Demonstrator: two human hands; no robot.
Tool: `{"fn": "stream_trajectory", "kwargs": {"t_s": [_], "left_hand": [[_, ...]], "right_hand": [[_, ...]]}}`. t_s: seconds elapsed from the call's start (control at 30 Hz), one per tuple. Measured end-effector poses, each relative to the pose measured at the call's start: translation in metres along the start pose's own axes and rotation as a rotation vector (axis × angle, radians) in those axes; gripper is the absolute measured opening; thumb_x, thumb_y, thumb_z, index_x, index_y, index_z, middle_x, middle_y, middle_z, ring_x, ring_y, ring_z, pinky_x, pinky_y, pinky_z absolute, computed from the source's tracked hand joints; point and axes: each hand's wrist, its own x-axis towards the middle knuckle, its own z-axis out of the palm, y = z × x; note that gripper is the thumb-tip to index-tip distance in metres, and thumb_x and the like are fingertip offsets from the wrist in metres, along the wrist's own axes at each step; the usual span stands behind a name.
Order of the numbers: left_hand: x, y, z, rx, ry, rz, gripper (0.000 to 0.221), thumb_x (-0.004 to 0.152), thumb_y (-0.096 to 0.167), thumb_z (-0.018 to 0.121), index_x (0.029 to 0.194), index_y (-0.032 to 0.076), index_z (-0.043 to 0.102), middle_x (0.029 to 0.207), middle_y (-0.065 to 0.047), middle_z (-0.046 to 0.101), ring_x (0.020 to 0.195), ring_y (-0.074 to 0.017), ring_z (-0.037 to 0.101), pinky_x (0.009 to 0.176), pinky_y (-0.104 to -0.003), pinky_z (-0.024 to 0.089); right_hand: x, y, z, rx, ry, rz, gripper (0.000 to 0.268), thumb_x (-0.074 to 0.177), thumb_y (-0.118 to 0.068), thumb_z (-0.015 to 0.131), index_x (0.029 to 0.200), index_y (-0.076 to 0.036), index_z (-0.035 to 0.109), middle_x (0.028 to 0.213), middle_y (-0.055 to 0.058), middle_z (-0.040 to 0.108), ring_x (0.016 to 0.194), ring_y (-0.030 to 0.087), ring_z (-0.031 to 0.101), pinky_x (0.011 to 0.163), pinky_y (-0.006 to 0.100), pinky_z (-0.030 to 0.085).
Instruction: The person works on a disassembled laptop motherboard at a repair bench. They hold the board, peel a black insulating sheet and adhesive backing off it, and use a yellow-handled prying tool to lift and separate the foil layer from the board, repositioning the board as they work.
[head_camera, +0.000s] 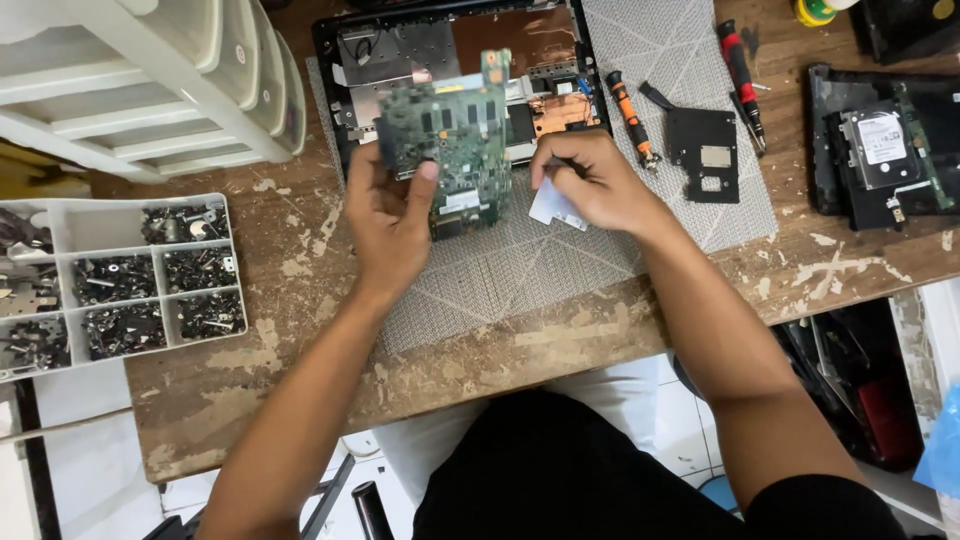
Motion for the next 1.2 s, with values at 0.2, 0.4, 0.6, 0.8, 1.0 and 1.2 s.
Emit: {"fn": "stream_trajectory", "kwargs": {"t_s": [0.2,0.4,0.6,0.8,1.0,1.2], "left_hand": [[-0.004,-0.011,0.0,-0.032,0.059,0.129,0.017,0.107,0.014,0.061,0.119,0.009,0.05,0.089,-0.003,0.057,0.056,-0.006,0.052,0.05,-0.023,0.047],[-0.005,-0.003,0.004,-0.096,0.042,0.146,0.018,0.107,0.013,0.059,0.122,0.008,0.05,0.092,-0.005,0.063,0.056,-0.0039,0.049,0.05,-0.022,0.044],[-0.005,0.006,0.009,-0.102,0.026,0.115,0.027,0.106,0.013,0.062,0.128,0.008,0.047,0.099,-0.005,0.061,0.078,-0.0093,0.057,0.07,-0.026,0.05],[-0.01,0.01,0.011,-0.058,0.051,0.102,0.048,0.096,0.009,0.076,0.13,0.009,0.042,0.109,-0.005,0.058,0.102,-0.0124,0.058,0.095,-0.032,0.048],[-0.011,0.0,0.012,-0.022,0.056,0.127,0.051,0.096,0.012,0.077,0.133,0.009,0.042,0.114,-0.009,0.058,0.11,-0.0153,0.06,0.103,-0.035,0.046],[-0.012,0.001,0.011,-0.032,0.05,0.132,0.047,0.098,0.009,0.073,0.134,0.005,0.042,0.114,-0.011,0.058,0.111,-0.0183,0.061,0.104,-0.039,0.045]], "right_hand": [[-0.001,0.0,0.012,-0.03,0.027,-0.002,0.014,0.092,-0.003,0.057,0.091,0.003,0.07,0.056,0.01,0.057,0.042,0.015,0.042,0.045,0.028,0.033],[0.008,-0.021,0.026,-0.044,-0.027,-0.057,0.014,0.097,-0.004,0.064,0.085,0.001,0.071,0.054,0.01,0.057,0.039,0.015,0.042,0.041,0.027,0.031],[0.008,-0.02,0.032,-0.02,-0.027,-0.054,0.017,0.1,-0.004,0.064,0.085,0.001,0.07,0.054,0.011,0.056,0.037,0.014,0.039,0.041,0.027,0.032],[0.003,-0.006,0.041,-0.009,-0.037,-0.044,0.017,0.098,-0.005,0.067,0.082,-0.001,0.07,0.052,0.009,0.057,0.037,0.014,0.04,0.042,0.028,0.032],[0.007,-0.013,0.044,-0.045,-0.018,-0.049,0.02,0.097,-0.006,0.069,0.077,-0.003,0.067,0.05,0.007,0.053,0.041,0.012,0.038,0.044,0.028,0.03],[0.006,-0.01,0.047,-0.033,-0.007,-0.02,0.019,0.099,-0.004,0.068,0.08,-0.002,0.068,0.052,0.01,0.056,0.039,0.014,0.039,0.044,0.027,0.032]]}}
